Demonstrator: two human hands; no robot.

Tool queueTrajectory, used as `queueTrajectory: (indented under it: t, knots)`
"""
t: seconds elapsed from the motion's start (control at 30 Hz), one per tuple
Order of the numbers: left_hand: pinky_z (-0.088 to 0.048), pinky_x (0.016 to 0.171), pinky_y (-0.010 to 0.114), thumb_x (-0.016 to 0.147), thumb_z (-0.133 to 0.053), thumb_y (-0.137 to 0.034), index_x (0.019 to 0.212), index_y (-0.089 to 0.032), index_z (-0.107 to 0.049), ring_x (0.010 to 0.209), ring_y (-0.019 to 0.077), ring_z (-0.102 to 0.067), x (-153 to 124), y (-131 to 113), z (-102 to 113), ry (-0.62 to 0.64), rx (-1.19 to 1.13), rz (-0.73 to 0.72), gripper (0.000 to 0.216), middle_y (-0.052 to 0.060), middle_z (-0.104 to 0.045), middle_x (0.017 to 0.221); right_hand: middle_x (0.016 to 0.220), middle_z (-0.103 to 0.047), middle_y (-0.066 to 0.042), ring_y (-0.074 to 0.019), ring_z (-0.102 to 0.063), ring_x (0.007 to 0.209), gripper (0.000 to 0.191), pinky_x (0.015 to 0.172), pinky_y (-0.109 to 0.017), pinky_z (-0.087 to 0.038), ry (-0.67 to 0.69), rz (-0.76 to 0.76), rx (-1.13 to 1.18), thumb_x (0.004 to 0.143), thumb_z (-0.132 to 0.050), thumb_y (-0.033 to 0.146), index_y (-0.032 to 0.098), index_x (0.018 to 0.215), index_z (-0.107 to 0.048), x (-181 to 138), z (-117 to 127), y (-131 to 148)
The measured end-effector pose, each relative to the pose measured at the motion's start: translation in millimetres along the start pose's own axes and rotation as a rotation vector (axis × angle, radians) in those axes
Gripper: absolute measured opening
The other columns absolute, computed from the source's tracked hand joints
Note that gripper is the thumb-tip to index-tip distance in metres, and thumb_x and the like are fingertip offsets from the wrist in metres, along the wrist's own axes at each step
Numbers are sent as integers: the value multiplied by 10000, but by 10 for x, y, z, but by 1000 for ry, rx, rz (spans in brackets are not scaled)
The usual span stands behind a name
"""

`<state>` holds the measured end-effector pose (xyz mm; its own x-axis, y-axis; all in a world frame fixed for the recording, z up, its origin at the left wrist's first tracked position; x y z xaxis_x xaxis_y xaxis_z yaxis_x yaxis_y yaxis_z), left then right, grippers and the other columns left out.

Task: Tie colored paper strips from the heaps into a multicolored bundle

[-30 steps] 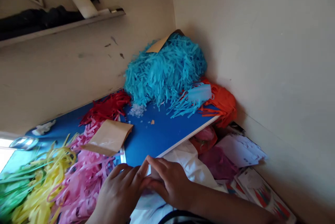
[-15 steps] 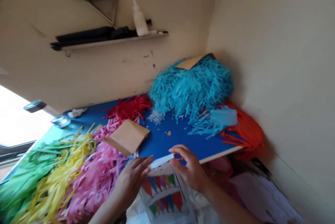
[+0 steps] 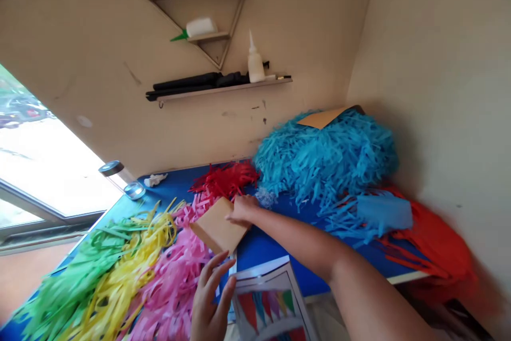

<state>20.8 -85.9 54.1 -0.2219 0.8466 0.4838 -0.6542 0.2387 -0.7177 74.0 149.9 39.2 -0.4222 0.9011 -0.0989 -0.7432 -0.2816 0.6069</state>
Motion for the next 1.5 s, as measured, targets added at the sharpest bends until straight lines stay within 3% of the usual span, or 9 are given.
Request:
queueTrajectory:
  t: [0.2, 0.37, 0.53, 0.63, 0.8, 0.97, 1.07, 1.2, 1.5]
  knots:
    - [-496, 962, 465, 880, -568, -525, 1019, -283, -730, 1146, 286, -598, -71, 229, 61, -137, -65, 142, 323, 92, -648, 1199, 925, -690, -24, -167, -669, 809, 221, 735, -326, -563, 151, 7, 66, 921, -650, 352, 133, 946, -670, 63, -87, 94]
    - [-510, 931, 420, 860, -594, -527, 982, -249, -733, 1088, 271, -623, 60, 236, 394, -267, -72, 126, 334, 92, -664, 1156, 843, -725, -35, -148, -665, 716, 167, 623, -236, -508, 25, 125, 208, 892, -653, 265, 109, 919, -705, -181, 482, 468]
    - [-397, 1069, 477, 837, -641, -469, 1035, -247, -708, 1174, 288, -559, 293, -212, 1124, -453, -61, 96, 305, 79, -639, 1212, 846, -742, -2, -169, -671, 798, 102, 682, -232, -469, -172, 431, 269, 814, -699, 260, 198, 856, -768, -1168, 1548, 887]
    - [-512, 964, 447, 781, -673, -539, 1130, -261, -679, 1160, 313, -587, 266, -610, 1327, -505, -343, 144, 446, 70, -649, 1227, 771, -726, 27, -152, -664, 721, 95, 677, -236, -468, -157, 669, 176, 828, -686, 258, 259, 825, -781, -2049, 1905, 1115]
    - [-596, 697, 351, 620, -802, -549, 1011, -215, -753, 942, 334, -692, -14, -889, 650, -55, -633, 477, 517, 84, -759, 964, 737, -718, 39, -148, -671, 697, 71, 674, -232, -492, -35, 594, 165, 833, -710, 295, 302, 839, -781, -2882, 1788, 824]
    - [-534, 520, 261, 544, -863, -491, 836, -179, -771, 720, 265, -710, -564, -375, -84, 127, -852, 910, 437, 49, -744, 708, 866, -718, -31, -184, -677, 758, 298, 620, -244, -525, -237, 89, 608, 831, -697, 451, 256, 1056, -718, -3272, 1285, -466]
    - [-524, 495, 265, 505, -894, -452, 854, -167, -763, 612, 225, -689, -801, -154, -379, 170, -989, 1109, 469, 41, -732, 675, 977, -699, -78, -220, -681, 860, 430, 711, -295, -557, -367, 4, 828, 846, -675, 489, 244, 1196, -622, -3547, 914, -975]
    - [-529, 517, 257, 488, -914, -397, 771, -163, -750, 587, 199, -677, -892, -97, -500, 149, -1028, 1163, 402, 19, -712, 636, 992, -639, -55, -184, -625, 863, 393, 798, -285, -528, -596, 11, 640, 882, -662, 375, 275, 1251, -573, -3761, 777, -1162]
    - [-519, 514, 252, 494, -907, -416, 798, -166, -743, 603, 197, -675, -1024, -58, -500, 137, -1015, 1189, 426, 21, -730, 705, 947, -620, -21, -164, -626, 797, 454, 736, -266, -529, -542, -61, 550, 910, -616, 394, 285, 1333, -490, -3627, 713, -1093]
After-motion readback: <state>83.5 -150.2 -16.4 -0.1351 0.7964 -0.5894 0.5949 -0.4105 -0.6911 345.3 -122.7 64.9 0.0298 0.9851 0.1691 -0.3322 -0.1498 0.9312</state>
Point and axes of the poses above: each hand's wrist, its own x-axis towards the middle knuckle, its own z-axis out of the back of the hand, y = z × x, the point moved 9 cm from there along x, towards the middle knuckle
